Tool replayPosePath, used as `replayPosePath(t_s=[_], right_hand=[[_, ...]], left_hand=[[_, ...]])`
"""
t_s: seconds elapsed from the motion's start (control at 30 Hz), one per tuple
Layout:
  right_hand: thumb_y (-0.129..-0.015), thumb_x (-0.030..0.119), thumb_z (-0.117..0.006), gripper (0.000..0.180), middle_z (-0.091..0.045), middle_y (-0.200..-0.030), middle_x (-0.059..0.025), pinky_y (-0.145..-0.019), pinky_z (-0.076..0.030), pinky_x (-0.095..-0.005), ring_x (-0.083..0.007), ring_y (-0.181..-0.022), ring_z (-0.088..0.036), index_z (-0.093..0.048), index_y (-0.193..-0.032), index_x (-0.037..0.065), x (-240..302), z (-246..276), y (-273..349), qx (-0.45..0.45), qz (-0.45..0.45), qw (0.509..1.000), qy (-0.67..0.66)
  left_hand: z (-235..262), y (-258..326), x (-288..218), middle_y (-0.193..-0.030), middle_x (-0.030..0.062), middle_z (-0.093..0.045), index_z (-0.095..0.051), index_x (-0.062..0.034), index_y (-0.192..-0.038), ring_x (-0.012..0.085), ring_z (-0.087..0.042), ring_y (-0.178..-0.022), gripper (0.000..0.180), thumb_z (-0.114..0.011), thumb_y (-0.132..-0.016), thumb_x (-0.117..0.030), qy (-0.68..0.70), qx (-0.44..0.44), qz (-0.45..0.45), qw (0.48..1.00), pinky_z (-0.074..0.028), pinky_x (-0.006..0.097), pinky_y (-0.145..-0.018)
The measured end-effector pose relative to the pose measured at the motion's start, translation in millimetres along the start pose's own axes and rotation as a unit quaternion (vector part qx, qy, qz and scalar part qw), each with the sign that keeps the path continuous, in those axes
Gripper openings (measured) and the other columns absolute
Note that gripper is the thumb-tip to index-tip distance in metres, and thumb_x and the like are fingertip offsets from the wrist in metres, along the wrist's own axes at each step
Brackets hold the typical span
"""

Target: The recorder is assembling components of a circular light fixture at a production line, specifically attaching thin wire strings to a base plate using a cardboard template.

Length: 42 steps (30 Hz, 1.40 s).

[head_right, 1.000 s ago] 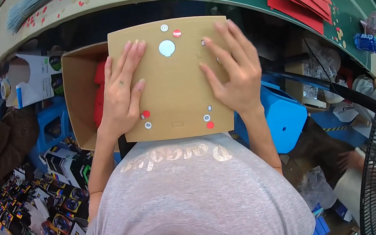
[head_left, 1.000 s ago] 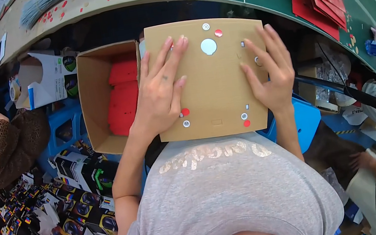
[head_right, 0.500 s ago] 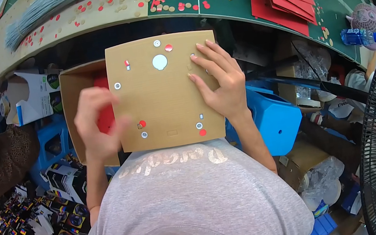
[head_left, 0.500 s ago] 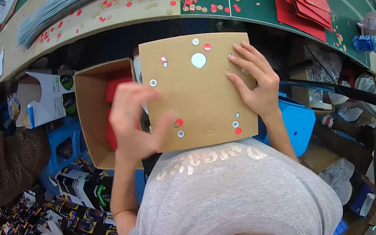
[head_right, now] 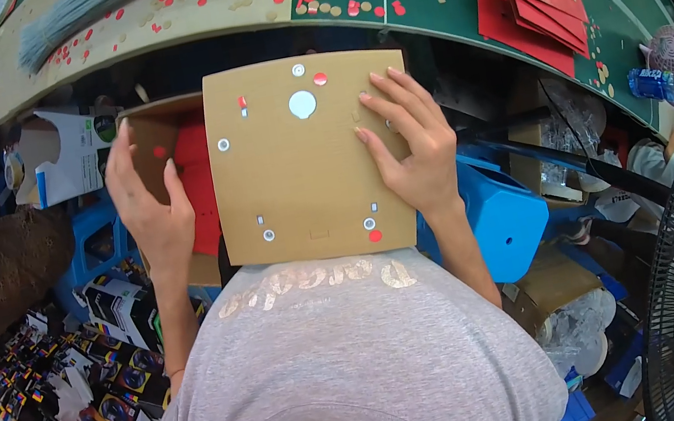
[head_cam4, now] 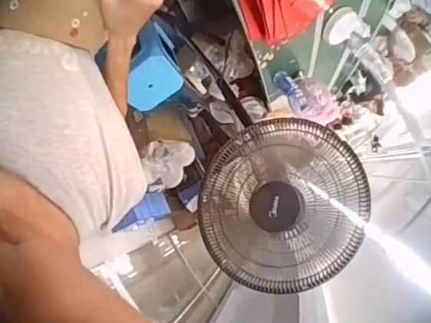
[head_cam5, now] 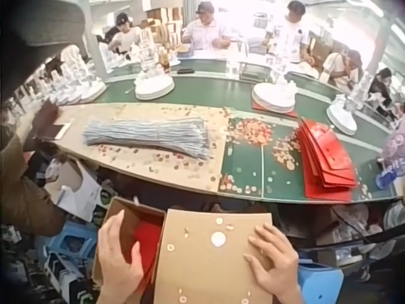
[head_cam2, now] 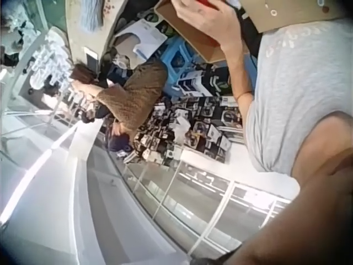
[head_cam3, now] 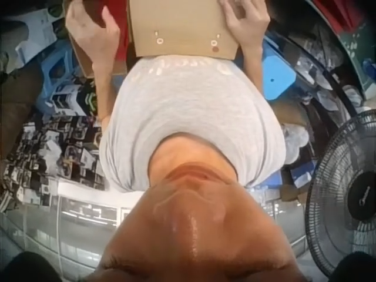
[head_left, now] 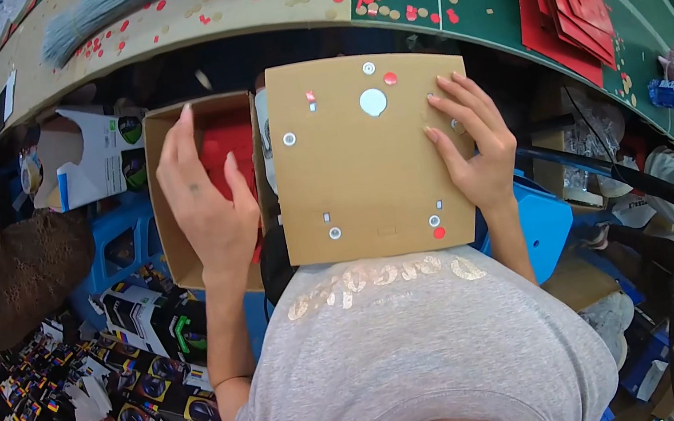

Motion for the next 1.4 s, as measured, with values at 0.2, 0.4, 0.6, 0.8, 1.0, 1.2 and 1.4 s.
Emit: replayPosePath(t_s=[0.2, 0.4, 0.6, 0.8, 1.0, 1.2, 1.4], right_hand=[[-0.072, -0.003, -0.081, 0.013, -0.074, -0.088, -0.0099, -0.076, -0.053, -0.0341, -0.029, -0.088, -0.072, -0.073, -0.081, 0.002, 10.9, 3.5, -4.9, -0.071, 0.101, 0.991, 0.052], [-0.078, -0.003, -0.079, 0.018, -0.058, -0.066, -0.008, -0.05, -0.04, -0.033, -0.0236, -0.052, -0.051, -0.062, -0.072, 0.002, -10.0, 4.8, -72.0, -0.153, 0.153, 0.975, 0.05], [-0.085, 0.027, -0.076, 0.033, -0.074, -0.1, -0.0145, -0.082, -0.056, -0.0389, -0.0291, -0.09, -0.072, -0.072, -0.109, 0.004, -49.6, -87.2, -214.7, 0.135, 0.035, 0.99, 0.031], [-0.083, 0.026, -0.074, 0.024, -0.075, -0.083, -0.0142, -0.076, -0.058, -0.0412, -0.0324, -0.079, -0.073, -0.078, -0.092, 0.005, -57.1, -117.2, -252.2, 0.164, 0.005, 0.986, 0.041], [-0.086, 0.018, -0.075, 0.019, -0.076, -0.08, -0.0096, -0.066, -0.055, -0.028, -0.0154, -0.065, -0.074, -0.079, -0.094, 0.001, -74.0, -107.5, -246.9, 0.147, -0.081, 0.984, -0.063], [-0.094, 0.013, -0.071, 0.017, -0.076, -0.085, -0.0089, -0.066, -0.053, -0.0229, -0.0128, -0.069, -0.071, -0.078, -0.094, -0.002, -74.4, -34.2, -159.6, -0.179, -0.174, 0.933, -0.259], [-0.105, 0.018, -0.059, 0.015, -0.069, -0.105, -0.0099, -0.07, -0.053, -0.0278, -0.0178, -0.083, -0.065, -0.059, -0.109, 0.003, -121.2, 53.8, 17.8, -0.536, -0.17, 0.699, -0.442]], left_hand=[[-14.9, 10.6, -62.4, -0.147, 0.0199, -0.054, -0.062, -0.0068, -0.139, 0.0382, -0.049, -0.138, 0.055, -0.07, -0.085, -0.011, 0.076, 0.236, -0.101, 0.963, -0.038, 0.052, -0.111], [-35.0, 12.3, -59.7, -0.163, 0.0201, -0.034, -0.051, -0.014, -0.152, 0.04, -0.029, -0.152, 0.063, -0.066, -0.092, -0.025, 0.036, 0.295, -0.111, 0.948, -0.023, 0.057, -0.12], [-42.9, 4.9, -62.2, -0.163, 0.02, -0.035, -0.052, -0.0151, -0.151, 0.0393, -0.03, -0.152, 0.06, -0.066, -0.094, -0.027, 0.043, 0.294, -0.137, 0.945, -0.024, 0.057, -0.12], [-44.3, 4.1, -56.8, -0.162, 0.0203, -0.036, -0.052, -0.0157, -0.15, 0.0388, -0.03, -0.152, 0.057, -0.065, -0.096, -0.03, 0.049, 0.294, -0.13, 0.945, -0.025, 0.057, -0.12], [-44.6, 2.9, -55.9, -0.162, 0.0201, -0.035, -0.056, -0.0193, -0.148, 0.0397, -0.029, -0.152, 0.053, -0.064, -0.097, -0.029, 0.036, 0.284, -0.135, 0.948, -0.025, 0.06, -0.119], [-49.3, 6.8, -50.3, -0.159, 0.0186, -0.042, -0.065, -0.0197, -0.139, 0.0396, -0.032, -0.151, 0.042, -0.064, -0.098, -0.027, 0.04, 0.27, -0.21, 0.939, -0.027, 0.064, -0.117], [-46.4, 4.8, -64.2, -0.157, 0.0197, -0.043, -0.053, 0.0004, -0.145, 0.0382, -0.031, -0.151, 0.091, -0.074, -0.081, -0.061, 0.058, 0.316, -0.261, 0.91, -0.026, 0.062, -0.118]])
Point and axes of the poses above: each hand's wrist, its own y-axis away from the middle knuckle, its own z-axis out of the back of the hand, x = y × z, the point moved 1 cm from there along -y, towards the middle knuckle
